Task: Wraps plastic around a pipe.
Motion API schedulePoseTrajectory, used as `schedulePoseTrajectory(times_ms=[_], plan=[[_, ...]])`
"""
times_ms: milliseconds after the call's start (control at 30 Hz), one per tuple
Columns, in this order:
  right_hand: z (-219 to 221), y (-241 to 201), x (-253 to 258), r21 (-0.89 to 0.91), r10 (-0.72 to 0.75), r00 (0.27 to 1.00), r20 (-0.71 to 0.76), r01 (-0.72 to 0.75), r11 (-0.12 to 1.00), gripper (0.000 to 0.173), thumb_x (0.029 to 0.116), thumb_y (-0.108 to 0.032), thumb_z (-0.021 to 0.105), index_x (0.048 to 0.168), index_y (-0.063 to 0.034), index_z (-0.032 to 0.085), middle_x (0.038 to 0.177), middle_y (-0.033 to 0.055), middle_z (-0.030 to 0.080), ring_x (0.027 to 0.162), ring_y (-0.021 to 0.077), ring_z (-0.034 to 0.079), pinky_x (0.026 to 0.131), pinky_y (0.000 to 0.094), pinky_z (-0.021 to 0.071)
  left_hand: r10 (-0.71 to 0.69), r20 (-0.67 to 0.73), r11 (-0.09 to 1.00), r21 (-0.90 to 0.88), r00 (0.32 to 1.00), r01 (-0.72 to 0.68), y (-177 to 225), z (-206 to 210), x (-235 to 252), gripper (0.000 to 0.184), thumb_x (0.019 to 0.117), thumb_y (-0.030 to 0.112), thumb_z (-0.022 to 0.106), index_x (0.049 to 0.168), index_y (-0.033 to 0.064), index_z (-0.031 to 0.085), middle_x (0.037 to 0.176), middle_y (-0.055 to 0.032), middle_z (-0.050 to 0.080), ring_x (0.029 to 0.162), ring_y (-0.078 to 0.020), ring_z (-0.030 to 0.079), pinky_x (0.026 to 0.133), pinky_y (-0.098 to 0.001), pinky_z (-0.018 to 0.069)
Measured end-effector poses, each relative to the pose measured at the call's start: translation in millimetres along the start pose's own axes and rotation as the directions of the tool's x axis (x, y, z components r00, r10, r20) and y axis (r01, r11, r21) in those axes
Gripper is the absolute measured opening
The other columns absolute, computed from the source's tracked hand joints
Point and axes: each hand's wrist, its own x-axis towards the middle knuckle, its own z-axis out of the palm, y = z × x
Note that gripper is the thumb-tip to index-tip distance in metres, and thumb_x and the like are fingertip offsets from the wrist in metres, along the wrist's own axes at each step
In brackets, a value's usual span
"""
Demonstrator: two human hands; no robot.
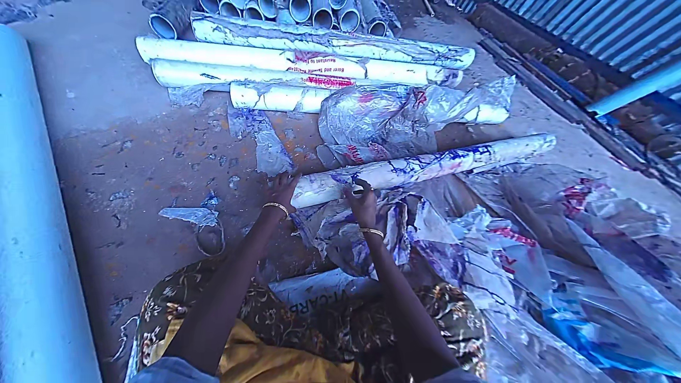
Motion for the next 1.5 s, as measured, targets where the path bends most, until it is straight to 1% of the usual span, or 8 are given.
schedulePoseTrajectory(times_ms=[133,400,767,933,1167,1267,1400,1500], plan=[[25.5,-21.9,-1.9,-0.346,0.063,0.996,0.060,-0.038,0.937,0.048,0.1028,-0.027,0.059,0.141,0.0031,0.057,0.143,0.0305,0.053,0.120,0.0450,0.062,0.099,0.0571,0.0489,-0.030,0.048,0.999,0.035,0.998,0.029,3.7,-3.7,-0.1,0.113,0.0777,0.019,0.090,0.165,0.0273,0.020,0.171,-0.0161,0.015,0.157,-0.0416,0.012,0.117,-0.0728,0.0194],[21.9,-19.7,1.5,-0.343,0.049,0.995,0.089,-0.016,0.939,0.034,0.1065,-0.014,0.046,0.131,0.0016,0.064,0.126,0.0298,0.065,0.112,0.0475,0.066,0.093,0.0609,0.0496,-0.028,0.049,0.998,0.064,0.998,0.025,8.0,-10.7,-6.8,0.116,0.0772,0.016,0.090,0.166,0.0251,0.016,0.171,-0.0175,0.014,0.157,-0.0426,0.012,0.119,-0.0690,0.0191],[29.7,-2.0,1.8,0.149,0.027,0.998,-0.049,-0.019,0.989,0.022,0.0978,-0.006,0.060,0.110,0.0100,0.070,0.105,0.0280,0.072,0.100,0.0407,0.070,0.092,0.0548,0.0507,-0.035,0.054,0.998,0.054,0.998,0.032,9.5,-12.1,-3.6,0.116,0.0754,0.018,0.092,0.165,0.0236,0.018,0.170,-0.0193,0.016,0.157,-0.0431,0.013,0.120,-0.0687,0.0164],[42.5,32.2,-20.8,0.467,0.004,0.998,-0.068,0.028,0.884,0.013,0.0923,0.001,0.061,0.095,0.0127,0.064,0.082,0.0158,0.062,0.073,0.0162,0.057,0.070,0.0335,0.0479,-0.013,0.084,1.000,0.029,0.996,0.011,-1.0,-21.9,9.3,0.114,0.0737,0.021,0.094,0.164,0.0199,0.025,0.166,-0.0218,0.026,0.153,-0.0445,0.023,0.119,-0.0692,0.0185],[18.8,40.2,-31.3,0.395,0.131,0.969,0.211,-0.207,0.895,0.007,0.0919,0.000,0.065,0.091,0.0071,0.065,0.074,0.0078,0.059,0.066,0.0118,0.054,0.066,0.0310,0.0478,0.077,0.158,0.997,-0.029,0.984,-0.074,-19.5,-31.4,37.0,0.109,0.0741,0.019,0.094,0.162,0.0089,0.029,0.164,-0.0223,0.031,0.151,-0.0423,0.030,0.120,-0.0609,0.0251],[14.4,38.4,-35.2,0.581,0.238,0.969,0.072,-0.234,0.779,0.016,0.0930,0.005,0.062,0.078,0.0020,0.059,0.060,-0.0017,0.051,0.050,0.0014,0.045,0.050,0.0192,0.0400,0.094,0.163,0.995,-0.058,0.982,-0.086,-22.3,-30.2,44.2,0.109,0.0733,0.019,0.094,0.161,0.0078,0.030,0.164,-0.0221,0.032,0.151,-0.0410,0.031,0.120,-0.0603,0.0255],[-4.8,24.0,-25.6,0.333,-0.001,0.988,-0.153,0.053,0.942,0.026,0.0907,0.004,0.059,0.113,0.0120,0.068,0.094,0.0195,0.070,0.077,0.0185,0.064,0.072,0.0334,0.0525,0.099,0.146,0.993,-0.070,0.984,-0.090,-27.5,-27.7,51.7,0.111,0.0708,0.023,0.096,0.160,0.0063,0.032,0.163,-0.0242,0.032,0.151,-0.0413,0.032,0.119,-0.0614,0.0268],[1.5,-2.8,-9.1,-0.039,-0.293,0.897,0.330,0.323,0.946,0.040,0.0898,0.003,0.058,0.129,0.0042,0.067,0.134,0.0265,0.063,0.131,0.0414,0.055,0.111,0.0524,0.0412,0.059,0.149,0.998,-0.007,0.987,-0.059,-21.0,-28.8,44.2,0.108,0.0727,0.027,0.095,0.159,0.0053,0.034,0.163,-0.0217,0.034,0.149,-0.0408,0.034,0.116,-0.0661,0.0282]])
